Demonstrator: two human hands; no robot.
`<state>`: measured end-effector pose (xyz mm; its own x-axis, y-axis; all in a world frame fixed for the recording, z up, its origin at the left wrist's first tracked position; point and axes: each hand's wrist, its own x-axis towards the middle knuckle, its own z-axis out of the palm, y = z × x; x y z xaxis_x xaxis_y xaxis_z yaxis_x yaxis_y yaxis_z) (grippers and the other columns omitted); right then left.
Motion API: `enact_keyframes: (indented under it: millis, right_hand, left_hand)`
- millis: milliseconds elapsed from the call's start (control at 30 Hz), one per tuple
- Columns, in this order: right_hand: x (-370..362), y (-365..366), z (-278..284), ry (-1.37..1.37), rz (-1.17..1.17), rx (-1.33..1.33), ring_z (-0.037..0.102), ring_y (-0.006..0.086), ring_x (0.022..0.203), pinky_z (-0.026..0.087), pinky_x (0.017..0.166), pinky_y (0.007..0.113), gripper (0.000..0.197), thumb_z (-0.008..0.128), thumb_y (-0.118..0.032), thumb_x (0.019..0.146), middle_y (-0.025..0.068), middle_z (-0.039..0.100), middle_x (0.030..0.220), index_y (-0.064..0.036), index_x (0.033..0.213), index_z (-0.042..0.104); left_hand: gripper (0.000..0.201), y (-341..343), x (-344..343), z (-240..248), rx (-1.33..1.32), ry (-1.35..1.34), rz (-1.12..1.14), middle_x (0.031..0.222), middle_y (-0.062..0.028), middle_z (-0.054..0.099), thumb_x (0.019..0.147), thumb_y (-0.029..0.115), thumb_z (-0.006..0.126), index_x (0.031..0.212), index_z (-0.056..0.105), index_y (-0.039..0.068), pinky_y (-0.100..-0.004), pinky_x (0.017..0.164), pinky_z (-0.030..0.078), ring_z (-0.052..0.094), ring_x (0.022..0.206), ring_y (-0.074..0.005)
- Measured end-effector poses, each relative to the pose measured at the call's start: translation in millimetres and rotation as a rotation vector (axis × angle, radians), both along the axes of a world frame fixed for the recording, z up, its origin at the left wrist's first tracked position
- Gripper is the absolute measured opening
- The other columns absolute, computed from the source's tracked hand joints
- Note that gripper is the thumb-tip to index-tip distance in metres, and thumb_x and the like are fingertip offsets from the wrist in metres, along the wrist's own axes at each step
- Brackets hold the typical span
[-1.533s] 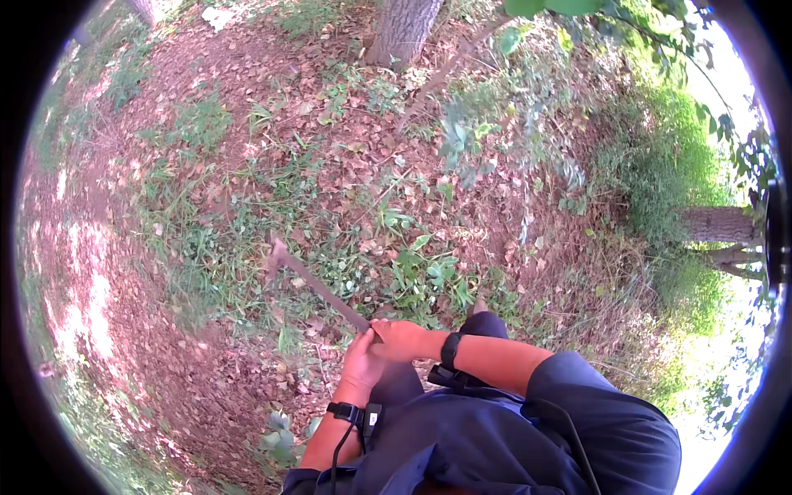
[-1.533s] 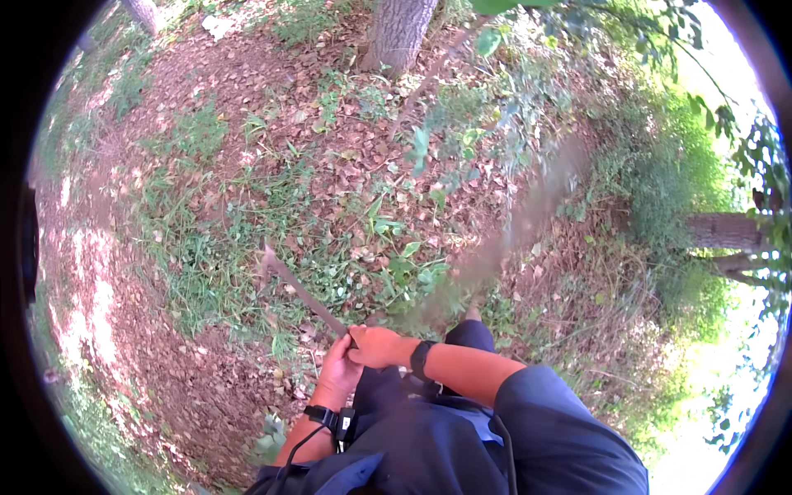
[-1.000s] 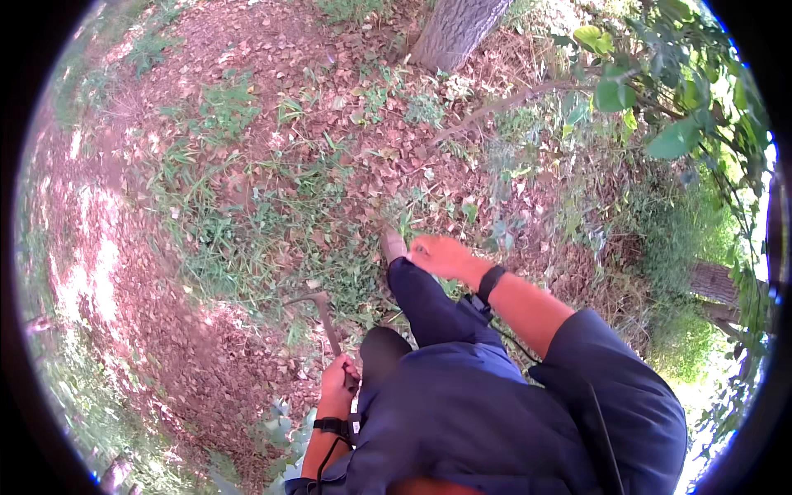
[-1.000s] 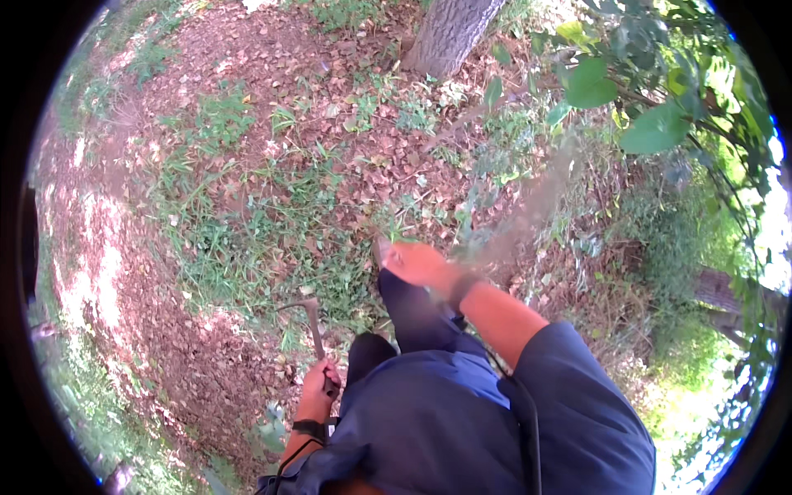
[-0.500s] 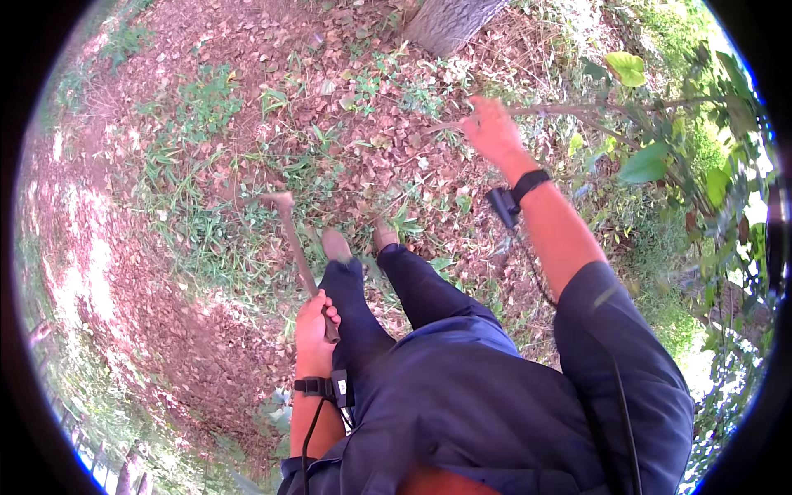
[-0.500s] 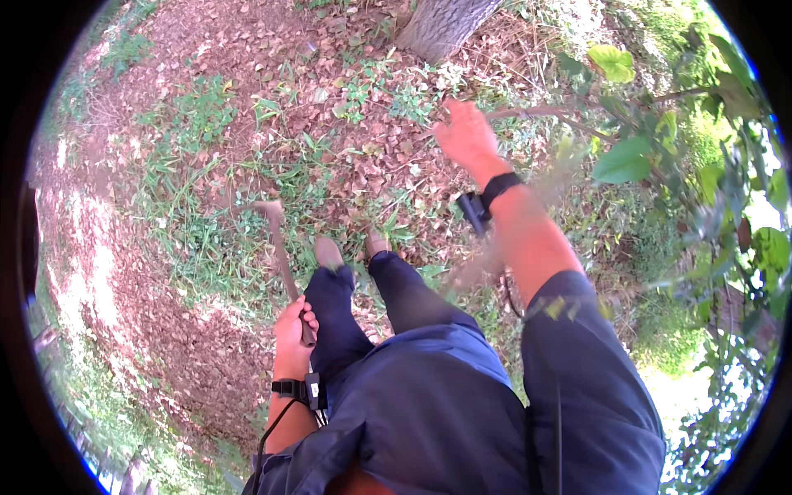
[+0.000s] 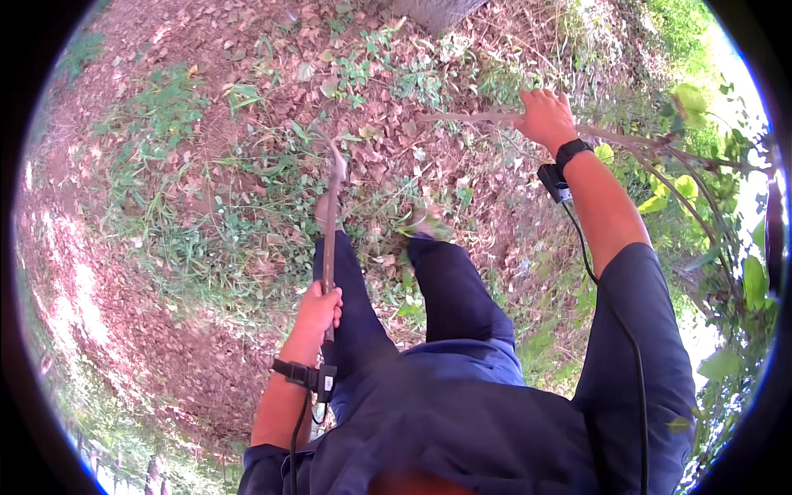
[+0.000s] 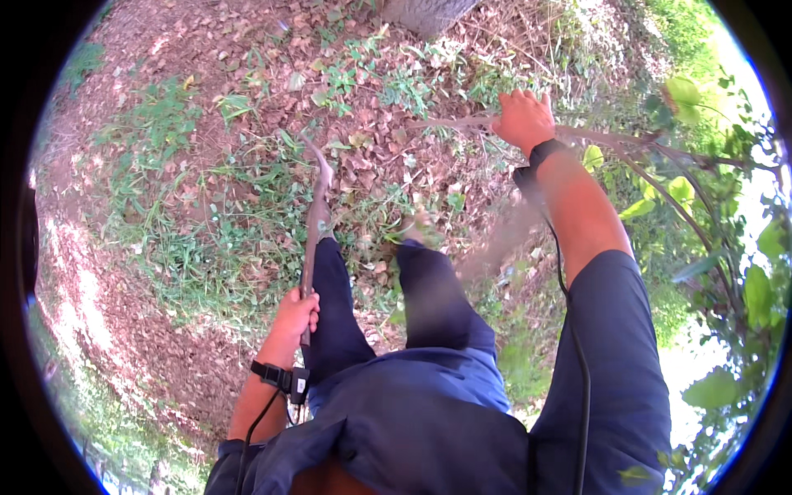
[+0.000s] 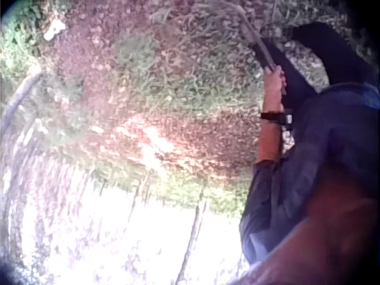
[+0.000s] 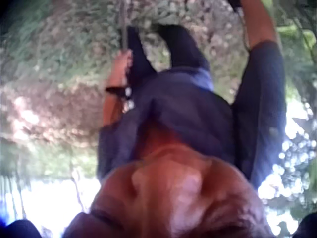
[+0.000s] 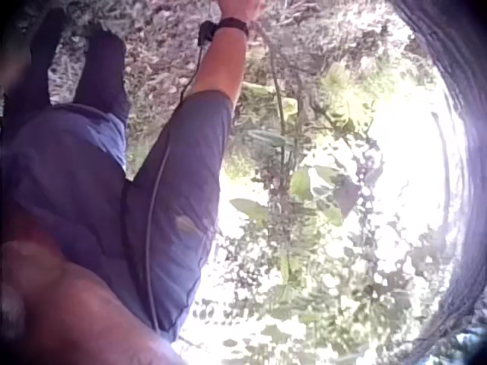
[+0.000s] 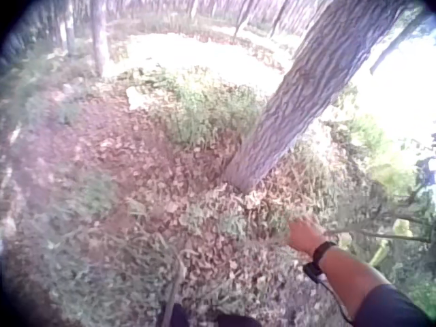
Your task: The person uses a brush hook to cut and clear small branches and leaves from trees and the ground in a wooded area.
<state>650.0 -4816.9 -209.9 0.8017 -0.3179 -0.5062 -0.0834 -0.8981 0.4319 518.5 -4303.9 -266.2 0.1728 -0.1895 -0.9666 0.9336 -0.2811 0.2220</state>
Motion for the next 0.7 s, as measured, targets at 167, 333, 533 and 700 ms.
enact_keyframes:
  millis: [167,333,533,700]
  right_hand:
    - [-11,-51,-38,0.197,-0.033,0.001,0.068,0.0302,0.089,0.053,0.077,0.043,0.041,0.059,-0.047,0.089,0.0098,0.07,0.092,-0.0085,0.103,0.066]
    - [-51,-113,-53,0.147,0.012,0.064,0.066,0.0301,0.086,0.052,0.075,0.044,0.04,0.052,-0.047,0.094,0.0089,0.068,0.09,-0.0096,0.095,0.066]
    - [-85,-156,-75,-0.022,0.138,0.138,0.065,0.0335,0.076,0.05,0.065,0.046,0.04,0.052,-0.047,0.093,0.0106,0.064,0.086,-0.0086,0.087,0.061]
    - [-110,-145,-78,0.049,-0.018,0.094,0.066,0.0334,0.077,0.054,0.065,0.045,0.038,0.049,-0.047,0.095,0.011,0.063,0.096,-0.0107,0.094,0.062]
  left_hand:
    - [0.018,-53,45,-52,0.085,-0.139,-0.141,0.066,-0.0024,0.05,0.093,0.016,0.058,0.099,0.046,0.004,-0.0269,0.036,0.039,0.047,0.044,-0.0103]
    - [0.022,-138,60,-98,0.05,-0.255,-0.144,0.061,-0.0011,0.048,0.094,0.021,0.059,0.096,0.046,0.004,-0.0276,0.035,0.038,0.046,0.042,-0.0104]
    - [0.026,-209,29,-124,0.075,-0.321,-0.192,0.064,-0.0037,0.054,0.093,0.026,0.061,0.095,0.053,0.002,-0.0311,0.045,0.043,0.052,0.049,-0.0134]
    - [0.031,-225,10,-143,0.134,-0.382,-0.349,0.068,-0.0069,0.057,0.093,0.028,0.06,0.1,0.055,-0.002,-0.0335,0.054,0.044,0.054,0.056,-0.0162]
